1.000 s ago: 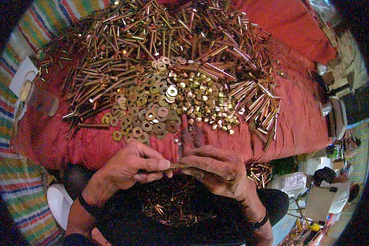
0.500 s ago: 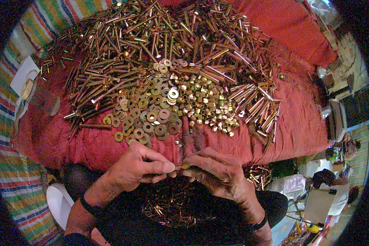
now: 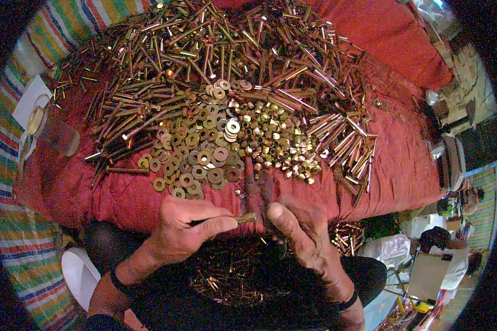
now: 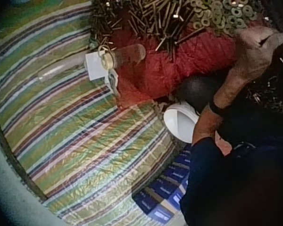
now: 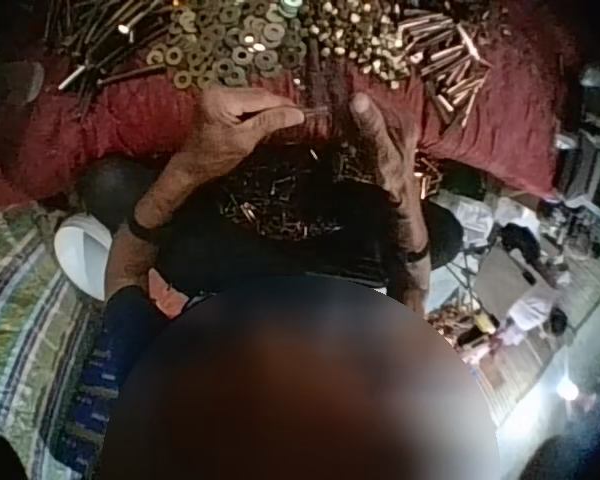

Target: The person sits on the floor and repeatedly picks up metal rods and washers, then presses the washers onto the ends of the rods by hand. The person handles the parts one at a time and places the assembled pieces back onto the pile.

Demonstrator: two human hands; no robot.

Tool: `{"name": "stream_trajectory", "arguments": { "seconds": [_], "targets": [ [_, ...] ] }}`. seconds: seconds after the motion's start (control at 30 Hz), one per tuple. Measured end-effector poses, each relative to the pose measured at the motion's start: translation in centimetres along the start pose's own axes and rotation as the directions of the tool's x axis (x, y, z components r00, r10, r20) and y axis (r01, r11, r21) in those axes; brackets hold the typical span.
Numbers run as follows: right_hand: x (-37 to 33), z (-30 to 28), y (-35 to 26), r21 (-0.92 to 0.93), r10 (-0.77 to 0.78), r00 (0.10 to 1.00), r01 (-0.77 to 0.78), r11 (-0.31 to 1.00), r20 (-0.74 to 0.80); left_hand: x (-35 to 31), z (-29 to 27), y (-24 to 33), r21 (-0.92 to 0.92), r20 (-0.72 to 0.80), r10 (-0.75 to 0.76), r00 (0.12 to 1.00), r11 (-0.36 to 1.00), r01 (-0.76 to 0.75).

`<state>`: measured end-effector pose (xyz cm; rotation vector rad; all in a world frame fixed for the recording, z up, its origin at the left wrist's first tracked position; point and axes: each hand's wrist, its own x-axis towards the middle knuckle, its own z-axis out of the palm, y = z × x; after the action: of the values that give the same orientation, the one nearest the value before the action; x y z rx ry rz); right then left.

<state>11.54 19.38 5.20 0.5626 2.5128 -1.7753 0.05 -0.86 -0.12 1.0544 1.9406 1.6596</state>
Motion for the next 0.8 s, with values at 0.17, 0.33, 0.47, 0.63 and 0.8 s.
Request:
{"name": "stream_trajectory", "arguments": {
  "seconds": [0.17,0.33,0.47,0.63,0.8],
  "targets": [
    [0.8,-0.4,0.6,-0.213,-0.375,0.925,0.378,0.901,0.058,0.1,-0.3,0.2,-0.033,0.017,-0.093,0.996,0.995,0.094],
    [0.6,-0.3,1.2,-0.245,-0.387,0.91,0.413,0.877,0.147,0.0,-0.1,0.5,-0.089,0.068,-0.137,0.988,0.986,0.143],
    [0.2,-0.4,0.5,-0.347,0.119,0.98,-0.057,0.936,0.161,0.0,0.0,0.7,-0.08,0.106,-0.159,0.982,0.983,0.168],
    [0.1,0.0,0.0,-0.164,-0.095,0.994,0.086,0.983,-0.047,0.1,-0.2,0.6,-0.148,0.092,-0.227,0.969,0.96,0.239],
    [1.0,-0.3,0.9,-0.229,-0.449,0.884,0.468,0.853,0.134,0.1,-0.4,0.6,-0.138,0.125,-0.25,0.96,0.954,0.266]
  ]
}}
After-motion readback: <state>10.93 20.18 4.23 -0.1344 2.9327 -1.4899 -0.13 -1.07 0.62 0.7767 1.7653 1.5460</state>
